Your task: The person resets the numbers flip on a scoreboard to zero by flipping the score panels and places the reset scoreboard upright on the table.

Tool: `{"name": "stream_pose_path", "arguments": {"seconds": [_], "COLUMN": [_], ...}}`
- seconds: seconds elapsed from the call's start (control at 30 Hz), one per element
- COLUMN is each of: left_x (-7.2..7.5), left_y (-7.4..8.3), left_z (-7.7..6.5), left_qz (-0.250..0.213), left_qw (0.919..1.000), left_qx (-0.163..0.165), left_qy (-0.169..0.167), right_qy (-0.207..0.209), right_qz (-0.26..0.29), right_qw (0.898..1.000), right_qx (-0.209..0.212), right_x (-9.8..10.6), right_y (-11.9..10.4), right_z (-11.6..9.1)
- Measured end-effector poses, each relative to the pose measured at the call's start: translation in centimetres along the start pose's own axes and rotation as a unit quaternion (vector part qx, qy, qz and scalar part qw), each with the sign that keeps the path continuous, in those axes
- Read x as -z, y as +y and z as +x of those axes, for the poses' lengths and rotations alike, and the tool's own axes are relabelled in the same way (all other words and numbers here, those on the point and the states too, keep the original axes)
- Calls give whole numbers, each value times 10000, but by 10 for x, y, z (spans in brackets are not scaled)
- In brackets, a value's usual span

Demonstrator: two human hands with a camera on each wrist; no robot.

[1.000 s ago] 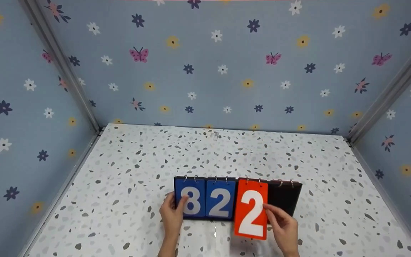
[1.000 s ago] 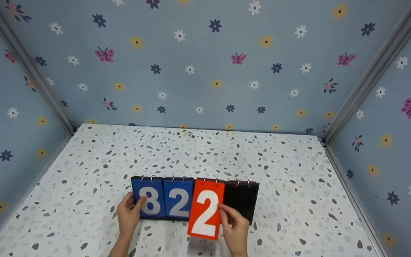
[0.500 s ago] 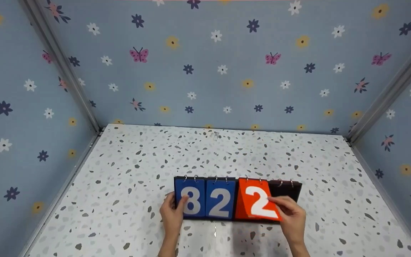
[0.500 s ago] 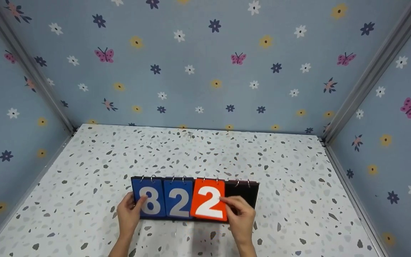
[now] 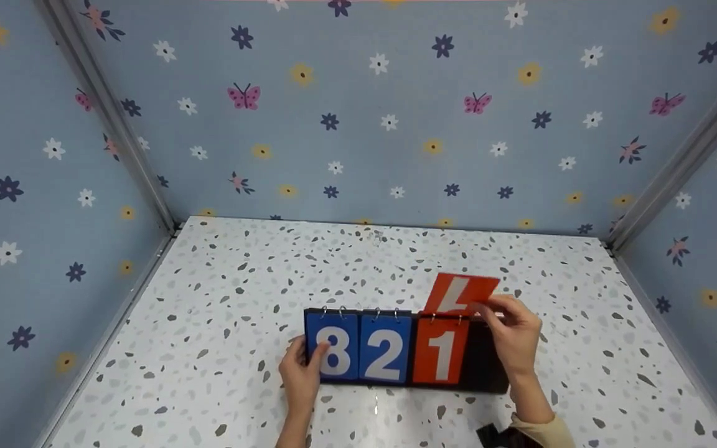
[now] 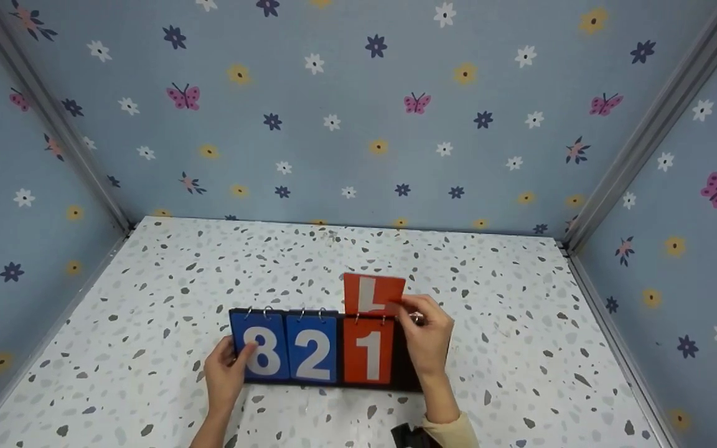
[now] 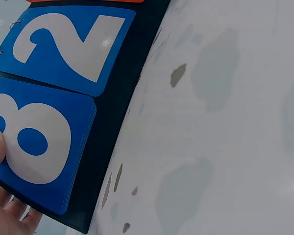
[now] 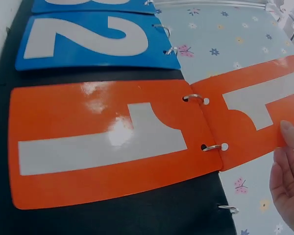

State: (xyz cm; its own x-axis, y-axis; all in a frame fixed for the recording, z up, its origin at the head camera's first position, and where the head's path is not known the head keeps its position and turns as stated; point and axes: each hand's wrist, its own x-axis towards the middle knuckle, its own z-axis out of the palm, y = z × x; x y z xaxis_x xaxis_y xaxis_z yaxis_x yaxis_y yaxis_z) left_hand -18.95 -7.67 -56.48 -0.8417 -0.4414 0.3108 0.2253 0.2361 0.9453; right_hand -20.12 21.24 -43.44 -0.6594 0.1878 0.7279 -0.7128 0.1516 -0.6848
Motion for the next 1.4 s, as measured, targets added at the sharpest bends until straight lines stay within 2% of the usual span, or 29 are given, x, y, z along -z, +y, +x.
{"name": "stream_pose_path", "arguments": {"seconds": [0.2, 0.27, 0.5, 0.6, 0.77, 1.0, 1.07, 1.2, 1.23, 1.3, 1.4], "left_x": [0, 0, 6, 6, 6, 1, 1, 1, 1, 3, 3], "left_y": [1, 5, 39, 43, 39, 7, 3, 1, 6, 16, 16], "left_z": [-1, -1, -4, -4, -4, 0, 0, 0, -1, -2, -2], "left_qz": [41, 61, 202, 210, 135, 66, 69, -31, -11, 47, 101], "left_qw": [10000, 9999, 9997, 9997, 9998, 9998, 9998, 9996, 9996, 9995, 9997], "left_qx": [-65, -123, -148, -101, -158, -163, -180, -289, -294, -315, -240], "left_qy": [17, 30, 58, 57, 46, 52, 38, 9, 14, 7, -3], "right_qy": [-57, -28, -34, -120, -275, -506, -549, -441, -357, -145, 214], "right_qz": [-921, -1247, -2241, -2474, -2681, -2853, -2839, -2638, -2550, -2405, -2117], "right_qw": [9957, 9922, 9745, 9687, 9624, 9547, 9542, 9610, 9640, 9686, 9760], "right_qx": [4, 5, -64, -176, -352, -686, -769, -709, -670, -608, -467], "right_x": [-7, -7, -9, -10, -10, -8, -7, -2, -1, -3, -5], "right_y": [10, 20, 52, 58, 63, 61, 58, 50, 48, 34, 16], "right_z": [19, 22, 26, 26, 26, 23, 21, 14, 10, 5, -6]}}
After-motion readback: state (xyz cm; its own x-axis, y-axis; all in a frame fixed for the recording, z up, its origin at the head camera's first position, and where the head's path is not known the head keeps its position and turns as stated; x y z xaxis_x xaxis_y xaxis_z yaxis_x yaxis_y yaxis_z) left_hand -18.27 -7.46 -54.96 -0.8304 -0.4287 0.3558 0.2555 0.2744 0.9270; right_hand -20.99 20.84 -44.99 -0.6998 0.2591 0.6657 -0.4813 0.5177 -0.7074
